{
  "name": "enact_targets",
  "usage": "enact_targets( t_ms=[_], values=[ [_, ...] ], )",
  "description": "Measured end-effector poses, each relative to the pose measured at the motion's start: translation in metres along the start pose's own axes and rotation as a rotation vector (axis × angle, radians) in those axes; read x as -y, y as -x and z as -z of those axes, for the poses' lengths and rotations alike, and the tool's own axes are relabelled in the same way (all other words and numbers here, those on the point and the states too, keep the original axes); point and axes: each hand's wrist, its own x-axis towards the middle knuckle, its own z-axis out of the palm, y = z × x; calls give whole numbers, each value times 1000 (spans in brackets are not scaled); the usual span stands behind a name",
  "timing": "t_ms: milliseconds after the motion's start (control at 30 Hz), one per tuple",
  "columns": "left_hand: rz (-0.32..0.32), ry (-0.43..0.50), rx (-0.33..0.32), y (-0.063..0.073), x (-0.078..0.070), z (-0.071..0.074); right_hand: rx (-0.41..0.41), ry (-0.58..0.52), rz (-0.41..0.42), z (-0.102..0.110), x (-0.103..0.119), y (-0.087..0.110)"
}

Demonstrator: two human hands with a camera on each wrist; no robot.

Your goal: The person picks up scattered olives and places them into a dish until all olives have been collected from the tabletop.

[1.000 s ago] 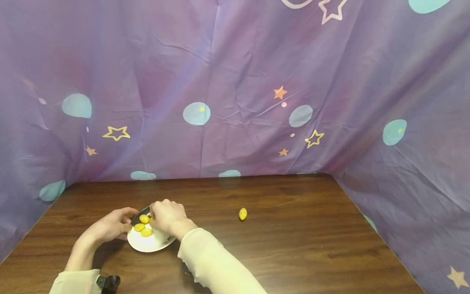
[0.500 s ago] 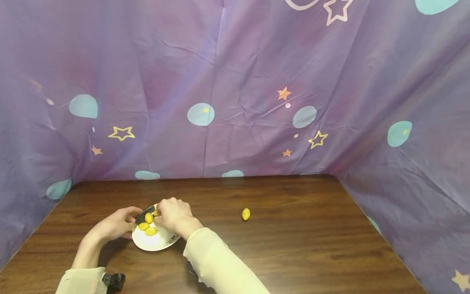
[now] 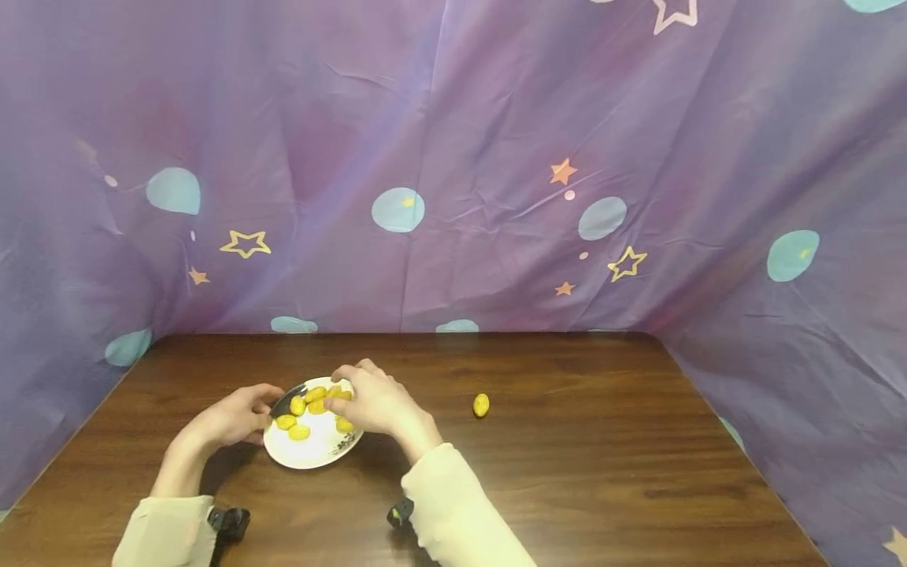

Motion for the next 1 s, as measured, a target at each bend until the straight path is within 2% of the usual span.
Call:
enact_targets(
  t_ms=[100, 200, 333, 467, 700, 900, 1000],
  values=[
    [-7, -10, 2, -5, -4, 2, -33, -72, 39, 17, -19, 9],
    [-2, -18, 2, -6, -6, 3, -65, -158, 30, 32, -38, 21],
    [20, -17, 2, -4, -4, 2, -85, -292, -35, 48, -58, 39],
    [22, -9, -1, -1, -1, 1, -121, -377, -97, 61, -81, 54],
    [18, -11, 17, 0, -1, -1, -215, -565, -181, 70, -123, 83],
    [26, -24, 27, 1, -1, 3, -229, -586, -248, 70, -151, 96],
    [23, -19, 31, 0, -2, 4, -209, -582, -274, 69, -162, 98]
  ],
)
